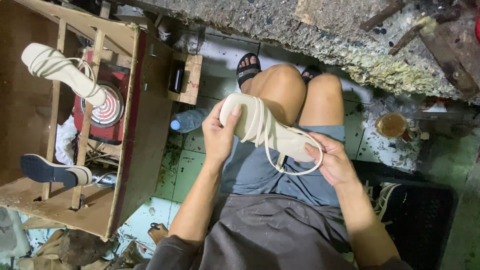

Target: Manually assembling sandals by inserting straps into soles and trimming excess material with a knife.

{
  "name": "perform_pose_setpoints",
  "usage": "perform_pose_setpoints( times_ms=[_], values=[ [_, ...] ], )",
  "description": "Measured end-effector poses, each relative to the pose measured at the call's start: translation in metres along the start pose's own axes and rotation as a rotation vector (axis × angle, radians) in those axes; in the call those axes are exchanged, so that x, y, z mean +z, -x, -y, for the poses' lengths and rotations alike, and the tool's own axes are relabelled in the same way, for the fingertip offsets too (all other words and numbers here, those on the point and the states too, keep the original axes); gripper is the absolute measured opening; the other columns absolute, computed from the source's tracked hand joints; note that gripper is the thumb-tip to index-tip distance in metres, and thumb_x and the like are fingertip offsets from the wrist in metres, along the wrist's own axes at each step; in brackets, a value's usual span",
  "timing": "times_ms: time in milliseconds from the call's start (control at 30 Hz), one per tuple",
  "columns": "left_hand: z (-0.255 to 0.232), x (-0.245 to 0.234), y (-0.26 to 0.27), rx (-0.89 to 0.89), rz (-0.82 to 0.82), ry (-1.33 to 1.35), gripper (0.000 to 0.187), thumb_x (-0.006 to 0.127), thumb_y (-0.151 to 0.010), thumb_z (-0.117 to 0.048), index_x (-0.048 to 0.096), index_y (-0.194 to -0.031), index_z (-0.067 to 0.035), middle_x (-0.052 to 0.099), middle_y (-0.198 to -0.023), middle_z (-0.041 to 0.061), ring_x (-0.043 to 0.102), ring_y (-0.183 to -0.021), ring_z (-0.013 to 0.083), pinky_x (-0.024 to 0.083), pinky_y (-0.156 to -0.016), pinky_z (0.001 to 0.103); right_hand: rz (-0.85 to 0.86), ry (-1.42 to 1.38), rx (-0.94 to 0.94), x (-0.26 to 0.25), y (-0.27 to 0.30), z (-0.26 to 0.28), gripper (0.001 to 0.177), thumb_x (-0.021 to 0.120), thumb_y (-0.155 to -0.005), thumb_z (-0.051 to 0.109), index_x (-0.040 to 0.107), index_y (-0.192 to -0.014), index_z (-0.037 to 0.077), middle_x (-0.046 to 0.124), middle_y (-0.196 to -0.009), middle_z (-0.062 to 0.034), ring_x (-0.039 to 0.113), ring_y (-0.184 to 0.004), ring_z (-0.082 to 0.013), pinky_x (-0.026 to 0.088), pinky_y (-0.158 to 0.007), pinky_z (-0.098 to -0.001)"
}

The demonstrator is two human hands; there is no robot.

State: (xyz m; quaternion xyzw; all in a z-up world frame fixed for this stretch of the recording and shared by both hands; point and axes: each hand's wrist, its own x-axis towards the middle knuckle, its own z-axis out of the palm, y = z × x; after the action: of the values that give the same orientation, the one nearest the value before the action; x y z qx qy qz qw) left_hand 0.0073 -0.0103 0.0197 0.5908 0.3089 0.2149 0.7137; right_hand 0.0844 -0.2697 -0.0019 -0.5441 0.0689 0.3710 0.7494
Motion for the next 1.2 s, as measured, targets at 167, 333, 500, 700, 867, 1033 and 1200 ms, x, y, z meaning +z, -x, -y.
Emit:
perform_pose_setpoints(
  times_ms=[167, 333, 500, 700, 867, 1033, 1200],
  values=[
    [0.000, -0.001, 0.000, -0.010, -0.061, -0.112, 0.031, 0.075, -0.093, -0.027, 0.072, -0.119, -0.010, 0.076, -0.092, 0.009, 0.067, -0.082, 0.0104, 0.060, -0.072, 0.029, 0.008, 0.025, 0.001, -0.019, -0.010, -0.014, 0.029, 0.066, -0.089, -0.005, 0.068, -0.118, -0.002, 0.074, -0.108, -0.0180, 0.069, -0.098, -0.0251, 0.059, -0.089, -0.0492],
    [-0.006, -0.011, -0.003, -0.020, 0.079, -0.105, 0.026, 0.067, -0.099, -0.020, 0.066, -0.122, -0.008, 0.072, -0.092, 0.009, 0.064, -0.083, 0.0127, 0.061, -0.077, 0.033, 0.029, 0.029, -0.003, -0.026, -0.013, -0.023, 0.030, 0.069, -0.087, -0.005, 0.069, -0.117, -0.003, 0.074, -0.105, -0.0149, 0.070, -0.098, -0.0224, 0.059, -0.090, -0.0464],
    [0.004, -0.021, -0.006, -0.026, 0.094, -0.113, 0.025, 0.066, -0.101, -0.018, 0.064, -0.122, -0.005, 0.072, -0.090, 0.012, 0.066, -0.081, 0.0132, 0.062, -0.075, 0.034, -0.002, 0.045, 0.011, 0.003, 0.000, 0.007, 0.035, 0.078, -0.081, 0.001, 0.068, -0.115, -0.002, 0.068, -0.085, -0.0085, 0.066, -0.069, -0.0110, 0.060, -0.066, -0.0263],
    [0.024, -0.014, -0.009, 0.006, -0.062, -0.093, 0.020, 0.068, -0.100, -0.021, 0.065, -0.110, -0.004, 0.070, -0.081, 0.011, 0.067, -0.074, 0.0129, 0.061, -0.068, 0.032, -0.093, 0.186, 0.070, 0.000, 0.006, 0.013, 0.041, 0.083, -0.080, 0.015, 0.065, -0.112, -0.004, 0.069, -0.087, -0.0111, 0.070, -0.071, -0.0172, 0.061, -0.066, -0.0332],
    [0.038, -0.008, -0.011, -0.058, -0.145, 0.011, 0.021, 0.063, -0.102, -0.028, 0.065, -0.104, -0.007, 0.071, -0.081, 0.009, 0.069, -0.073, 0.0129, 0.062, -0.066, 0.030, -0.232, 0.714, -0.058, -0.014, 0.024, 0.028, 0.029, 0.085, -0.080, 0.017, 0.074, -0.100, -0.001, 0.065, -0.093, -0.0168, 0.073, -0.081, -0.0263, 0.060, -0.069, -0.0336],
    [0.058, -0.040, 0.005, -0.495, 0.086, 0.599, 0.050, 0.055, -0.093, -0.045, 0.065, -0.125, -0.007, 0.072, -0.111, 0.020, 0.075, -0.094, 0.0319, 0.064, -0.082, 0.045, 0.049, 0.603, -0.442, -0.006, -0.004, 0.082, 0.008, 0.065, -0.097, 0.005, 0.065, -0.099, -0.003, 0.062, -0.118, -0.0169, 0.057, -0.115, -0.0219, 0.047, -0.101, -0.0386],
    [0.045, 0.034, 0.024, -0.897, 0.653, 0.622, 0.077, 0.045, -0.095, -0.064, 0.049, -0.142, -0.003, 0.069, -0.115, 0.021, 0.071, -0.093, 0.0321, 0.062, -0.077, 0.048, 0.590, 0.900, -0.516, 0.009, -0.044, 0.152, 0.012, 0.060, -0.098, 0.007, 0.067, -0.101, -0.003, 0.062, -0.121, -0.0183, 0.060, -0.113, -0.0268, 0.045, -0.101, -0.0418]
  ],
)
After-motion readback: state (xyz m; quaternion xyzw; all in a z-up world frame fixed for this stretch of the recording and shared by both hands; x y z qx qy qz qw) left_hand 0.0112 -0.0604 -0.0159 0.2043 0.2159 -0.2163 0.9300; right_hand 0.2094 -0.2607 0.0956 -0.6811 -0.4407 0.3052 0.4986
